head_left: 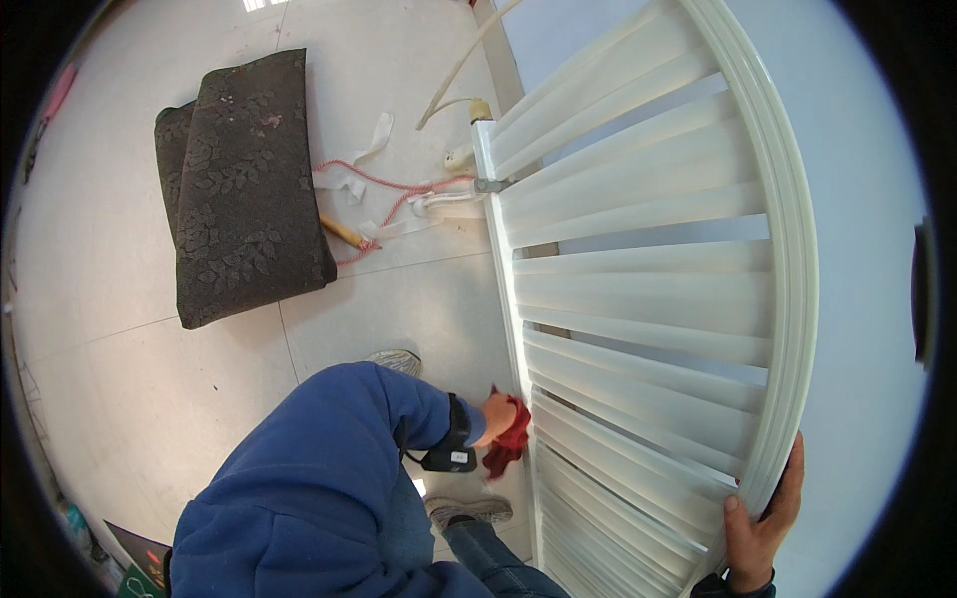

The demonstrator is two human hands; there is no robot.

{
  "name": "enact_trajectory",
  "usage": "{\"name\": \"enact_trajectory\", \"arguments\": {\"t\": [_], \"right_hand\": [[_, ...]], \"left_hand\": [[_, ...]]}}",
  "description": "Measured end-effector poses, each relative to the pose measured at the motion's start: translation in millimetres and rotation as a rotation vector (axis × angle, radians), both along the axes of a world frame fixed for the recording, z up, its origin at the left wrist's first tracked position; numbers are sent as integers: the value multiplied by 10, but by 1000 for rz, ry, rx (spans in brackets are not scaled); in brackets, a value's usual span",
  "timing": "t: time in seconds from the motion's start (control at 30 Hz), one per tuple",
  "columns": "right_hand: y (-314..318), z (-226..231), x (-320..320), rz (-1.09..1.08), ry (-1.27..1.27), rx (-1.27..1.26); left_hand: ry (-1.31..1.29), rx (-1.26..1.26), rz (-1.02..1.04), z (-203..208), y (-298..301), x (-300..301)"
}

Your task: The person wipes a white radiator with a red cloth, moving along its length and cleaning the top, sides, and between the fins. The person holds the radiator with one hand while wiping with the other, then lifts and repositions the radiator to access different areas.

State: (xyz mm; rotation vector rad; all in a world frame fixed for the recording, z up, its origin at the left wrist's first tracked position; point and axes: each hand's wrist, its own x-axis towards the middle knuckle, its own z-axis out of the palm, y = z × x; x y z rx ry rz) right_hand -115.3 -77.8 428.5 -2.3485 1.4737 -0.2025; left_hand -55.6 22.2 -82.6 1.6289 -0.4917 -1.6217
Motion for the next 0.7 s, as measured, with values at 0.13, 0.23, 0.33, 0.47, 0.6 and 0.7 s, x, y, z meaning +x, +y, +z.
{"name": "enact_trajectory", "arguments": {"t": [0.13, 0.23, 0.33, 0.47, 0.6, 0.7], "right_hand": [[-6, 38, 56, 23, -5, 28], [11, 109, 98, 27, 45, 91], [18, 147, 114, 42, 46, 100], [13, 135, 121, 56, 13, 111], [17, 138, 123, 75, 56, 82], [31, 146, 110, 58, 90, 79]], "left_hand": [[-311, -219, -10, 50, -564, 862], [396, -83, 831, 189, -1075, 1408], [565, -202, 1061, 378, -1250, 1950], [299, -658, 1067, 679, -1334, 2922], [-271, -677, 804, 775, -1729, 3600], [-987, -669, 388, 668, -2037, 3784]]}}
